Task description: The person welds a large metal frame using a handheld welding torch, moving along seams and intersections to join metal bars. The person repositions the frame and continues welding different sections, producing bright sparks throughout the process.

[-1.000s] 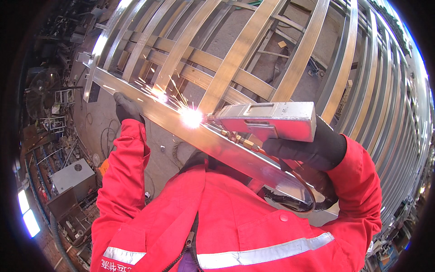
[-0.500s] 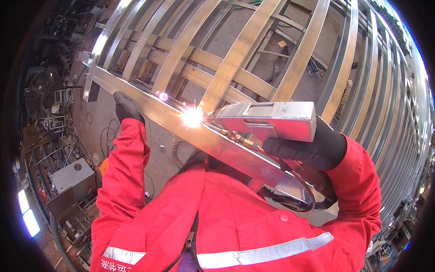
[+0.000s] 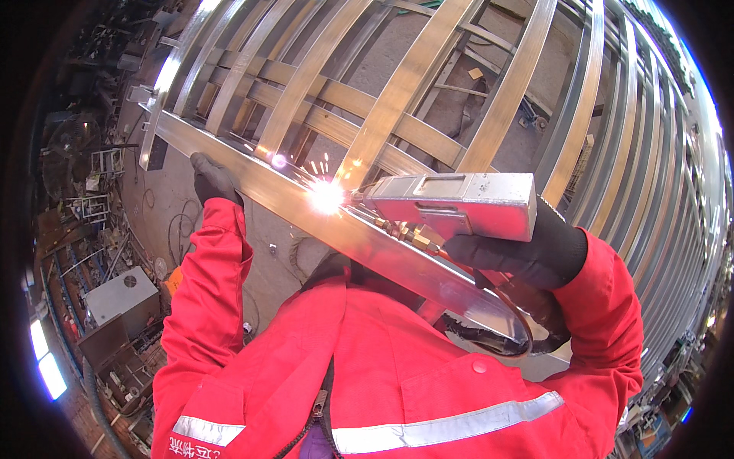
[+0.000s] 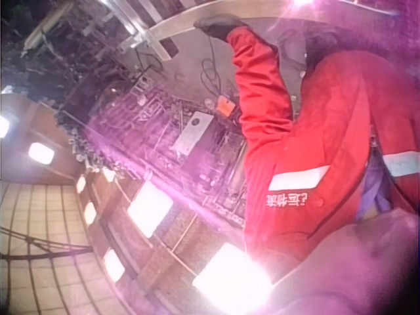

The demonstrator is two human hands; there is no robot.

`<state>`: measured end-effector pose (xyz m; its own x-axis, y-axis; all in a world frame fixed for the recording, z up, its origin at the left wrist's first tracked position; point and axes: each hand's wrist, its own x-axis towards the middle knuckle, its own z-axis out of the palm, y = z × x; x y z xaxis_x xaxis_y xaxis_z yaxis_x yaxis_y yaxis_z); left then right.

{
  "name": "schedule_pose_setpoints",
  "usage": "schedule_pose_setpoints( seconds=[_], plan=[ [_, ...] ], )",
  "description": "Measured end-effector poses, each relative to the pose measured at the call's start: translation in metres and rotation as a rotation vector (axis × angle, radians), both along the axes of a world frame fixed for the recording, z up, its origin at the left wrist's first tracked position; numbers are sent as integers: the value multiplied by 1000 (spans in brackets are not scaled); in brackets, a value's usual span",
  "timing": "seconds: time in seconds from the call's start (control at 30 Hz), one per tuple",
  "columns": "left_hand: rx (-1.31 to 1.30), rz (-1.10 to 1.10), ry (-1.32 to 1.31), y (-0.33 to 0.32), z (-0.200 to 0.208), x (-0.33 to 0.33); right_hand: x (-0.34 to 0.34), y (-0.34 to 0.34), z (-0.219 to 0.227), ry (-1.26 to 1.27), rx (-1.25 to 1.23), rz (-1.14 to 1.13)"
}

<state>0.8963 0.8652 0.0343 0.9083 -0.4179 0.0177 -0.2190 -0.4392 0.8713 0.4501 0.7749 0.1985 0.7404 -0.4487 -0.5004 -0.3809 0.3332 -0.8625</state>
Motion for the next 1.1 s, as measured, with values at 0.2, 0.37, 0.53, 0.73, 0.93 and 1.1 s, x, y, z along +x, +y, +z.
schedule_pose_setpoints(
  seconds=[0.2,0.37,0.53,0.73,0.93,1.1],
  plan=[
    [4,8,15,0,1,0,1,3,8,58,165,-73],
    [-17,31,23,-1,4,-2,3,3,11,86,140,-59],
    [-34,48,75,-1,-2,3,2,3,12,94,184,-78],
    [-112,64,93,-7,8,-10,1,4,10,73,144,-65],
    [6,30,52,0,0,2,3,5,11,71,152,-77],
    [-24,34,29,0,-3,3,2,6,10,80,144,-74]
  ],
)
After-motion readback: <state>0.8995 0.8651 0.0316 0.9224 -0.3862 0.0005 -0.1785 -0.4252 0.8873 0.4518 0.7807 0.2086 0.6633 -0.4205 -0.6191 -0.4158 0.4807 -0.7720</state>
